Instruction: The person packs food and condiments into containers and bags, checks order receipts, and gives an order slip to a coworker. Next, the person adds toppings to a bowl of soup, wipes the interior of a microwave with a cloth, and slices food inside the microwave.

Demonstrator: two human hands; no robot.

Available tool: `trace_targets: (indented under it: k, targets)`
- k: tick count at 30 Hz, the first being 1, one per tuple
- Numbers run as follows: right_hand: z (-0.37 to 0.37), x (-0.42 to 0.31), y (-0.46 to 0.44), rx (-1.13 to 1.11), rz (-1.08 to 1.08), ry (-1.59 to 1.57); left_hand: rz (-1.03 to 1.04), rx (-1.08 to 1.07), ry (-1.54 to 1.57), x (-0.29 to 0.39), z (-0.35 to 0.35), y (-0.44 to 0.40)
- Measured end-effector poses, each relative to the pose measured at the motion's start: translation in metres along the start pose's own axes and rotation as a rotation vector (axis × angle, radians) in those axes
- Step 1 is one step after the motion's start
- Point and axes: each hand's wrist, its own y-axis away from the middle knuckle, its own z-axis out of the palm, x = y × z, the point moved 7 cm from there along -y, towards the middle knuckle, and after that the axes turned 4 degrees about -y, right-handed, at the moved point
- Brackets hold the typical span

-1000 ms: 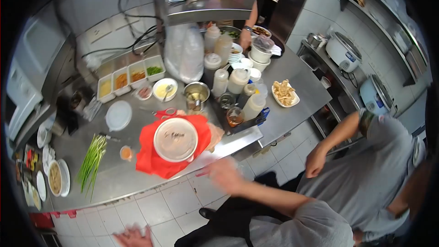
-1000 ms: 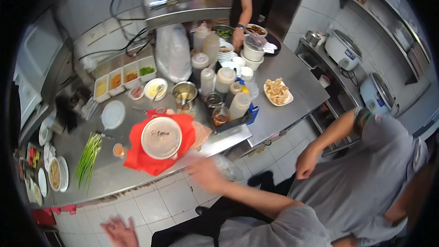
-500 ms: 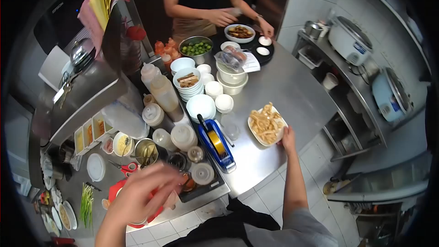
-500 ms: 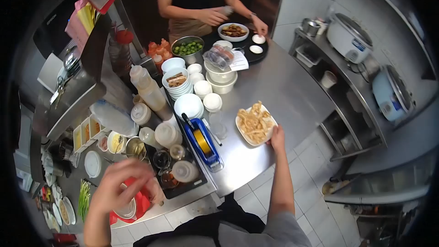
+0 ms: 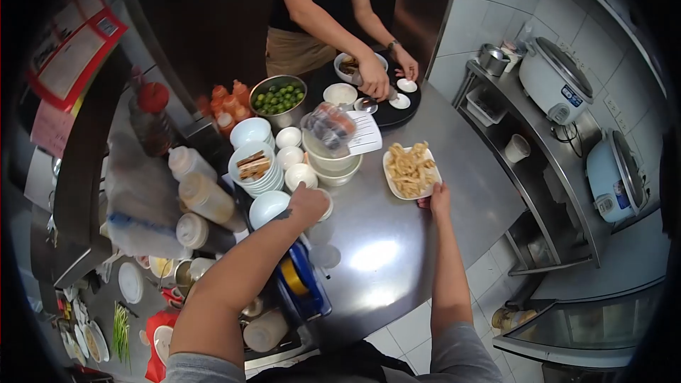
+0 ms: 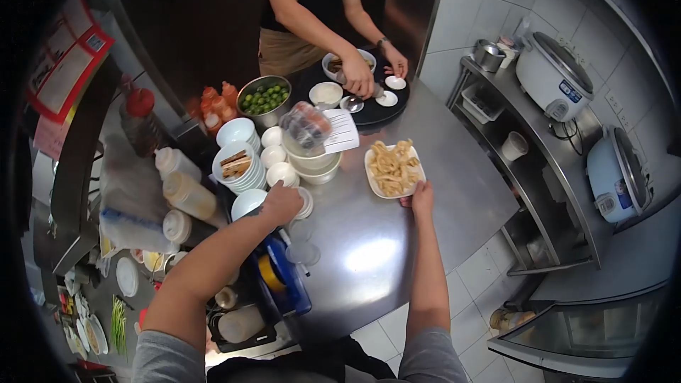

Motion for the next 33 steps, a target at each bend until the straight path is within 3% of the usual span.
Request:
trace_targets:
  k: [1, 3, 4, 5, 7, 9, 11, 13, 14, 16, 17, 20, 22, 25, 26, 27, 29, 32, 33]
  targets:
    - [0.004, -0.006, -0.001, -0.032, 0.053, -0.041, 0.025, -0.008, 0.022, 0.001, 0.004, -0.002]
    - [-0.01, -0.028, -0.008, 0.289, -0.451, 0.288, 0.075, -0.019, 0.044, 0.002, 0.007, 0.0]
    - [-0.01, -0.029, -0.004, 0.345, -0.599, 0.375, 0.095, -0.027, 0.055, 0.002, 0.007, 0.001]
    - [-0.008, -0.037, 0.007, 0.418, -0.743, 0.468, 0.136, -0.003, 0.066, 0.003, 0.004, 0.003]
    - [0.0, -0.084, 0.081, 0.352, -0.827, 0.497, 0.204, 0.041, 0.093, 0.001, -0.006, 0.009]
    - [0.033, -0.054, 0.114, -0.144, -0.282, -0.014, 0.19, -0.053, 0.089, -0.003, -0.019, 0.011]
    - [0.074, -0.057, 0.169, -0.496, 0.004, -0.181, 0.188, 0.141, 0.158, 0.0, -0.044, 0.016]
    - [0.093, -0.073, 0.2, -0.575, 0.177, -0.419, 0.127, 0.099, 0.263, 0.023, -0.059, 0.013]
    - [0.099, -0.072, 0.209, -0.598, 0.274, -0.528, 0.206, 0.162, 0.254, 0.046, -0.069, 0.014]
    - [0.102, -0.057, 0.206, -0.848, 0.426, -0.588, 0.31, 0.155, 0.339, 0.086, -0.099, 0.021]
    - [0.095, -0.06, 0.197, -0.688, 0.301, -0.499, 0.402, 0.126, 0.339, 0.104, -0.107, 0.025]
    - [0.07, -0.034, 0.161, -0.555, 0.179, -0.231, 0.258, 0.375, 0.361, 0.113, -0.109, 0.021]
    - [0.053, -0.036, 0.131, -0.41, -0.078, 0.155, 0.199, 0.434, 0.342, 0.097, -0.134, 0.034]
    - [0.029, -0.013, 0.08, -0.097, -0.416, 0.591, 0.152, 0.505, 0.279, 0.032, -0.24, 0.101]
    - [0.021, -0.009, 0.07, 0.017, -0.521, 0.708, 0.132, 0.723, 0.477, 0.003, -0.274, 0.135]
    - [0.017, -0.006, 0.065, 0.008, -0.507, 0.751, -0.021, 0.802, 0.255, -0.017, -0.308, 0.172]
    - [0.021, -0.006, 0.056, -0.006, -0.48, 0.83, -0.102, 1.01, 0.161, -0.055, -0.344, 0.249]
    - [0.023, -0.036, 0.082, 0.217, -0.487, 0.899, -0.334, 1.267, 0.086, -0.107, -0.342, 0.34]
    - [0.029, -0.056, 0.095, 0.217, -0.522, 0.859, -0.423, 1.221, 0.032, -0.121, -0.333, 0.357]
